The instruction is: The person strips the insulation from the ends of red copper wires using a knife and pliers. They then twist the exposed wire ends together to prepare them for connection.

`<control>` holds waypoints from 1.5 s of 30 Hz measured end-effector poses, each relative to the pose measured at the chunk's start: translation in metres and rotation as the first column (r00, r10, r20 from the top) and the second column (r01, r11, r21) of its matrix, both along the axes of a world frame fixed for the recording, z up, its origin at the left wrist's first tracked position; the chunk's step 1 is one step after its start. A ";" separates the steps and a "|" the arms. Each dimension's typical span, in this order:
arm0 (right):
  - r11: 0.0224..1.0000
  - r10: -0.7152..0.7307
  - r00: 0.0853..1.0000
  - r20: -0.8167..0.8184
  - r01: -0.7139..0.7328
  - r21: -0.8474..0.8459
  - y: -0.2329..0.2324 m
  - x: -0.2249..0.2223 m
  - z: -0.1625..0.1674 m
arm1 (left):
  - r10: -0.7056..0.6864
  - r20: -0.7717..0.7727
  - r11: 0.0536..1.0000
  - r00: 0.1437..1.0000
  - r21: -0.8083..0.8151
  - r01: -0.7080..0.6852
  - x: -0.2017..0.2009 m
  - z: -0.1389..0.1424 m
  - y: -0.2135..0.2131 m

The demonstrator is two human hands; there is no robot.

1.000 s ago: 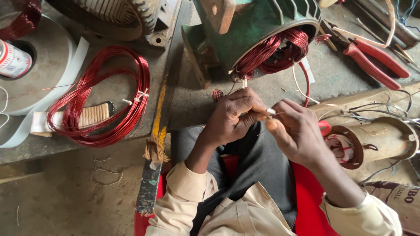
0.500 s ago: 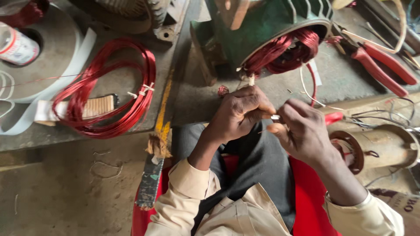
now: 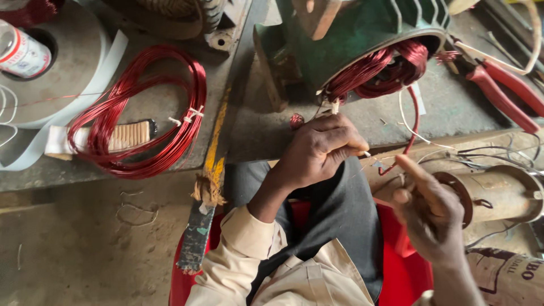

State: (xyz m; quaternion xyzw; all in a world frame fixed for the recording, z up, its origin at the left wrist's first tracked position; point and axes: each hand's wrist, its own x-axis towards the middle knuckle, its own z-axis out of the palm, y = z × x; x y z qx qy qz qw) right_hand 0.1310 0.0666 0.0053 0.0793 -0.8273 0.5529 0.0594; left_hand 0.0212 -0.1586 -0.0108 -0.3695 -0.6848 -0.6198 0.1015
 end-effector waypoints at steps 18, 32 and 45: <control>0.260 0.329 0.874 0.358 0.281 -0.924 -0.050 -0.008 -0.034 | 0.149 -0.128 0.976 0.980 -0.137 -0.166 0.006 -0.006 0.005; 0.634 -0.067 0.951 0.302 0.274 -0.723 0.000 0.027 -0.035 | 0.162 -0.135 0.974 0.977 -0.138 -0.181 0.005 -0.003 0.008; 0.454 -0.054 0.988 0.147 0.155 -0.877 0.005 0.017 -0.058 | 0.102 -0.122 0.983 0.987 -0.138 -0.118 0.003 -0.001 0.006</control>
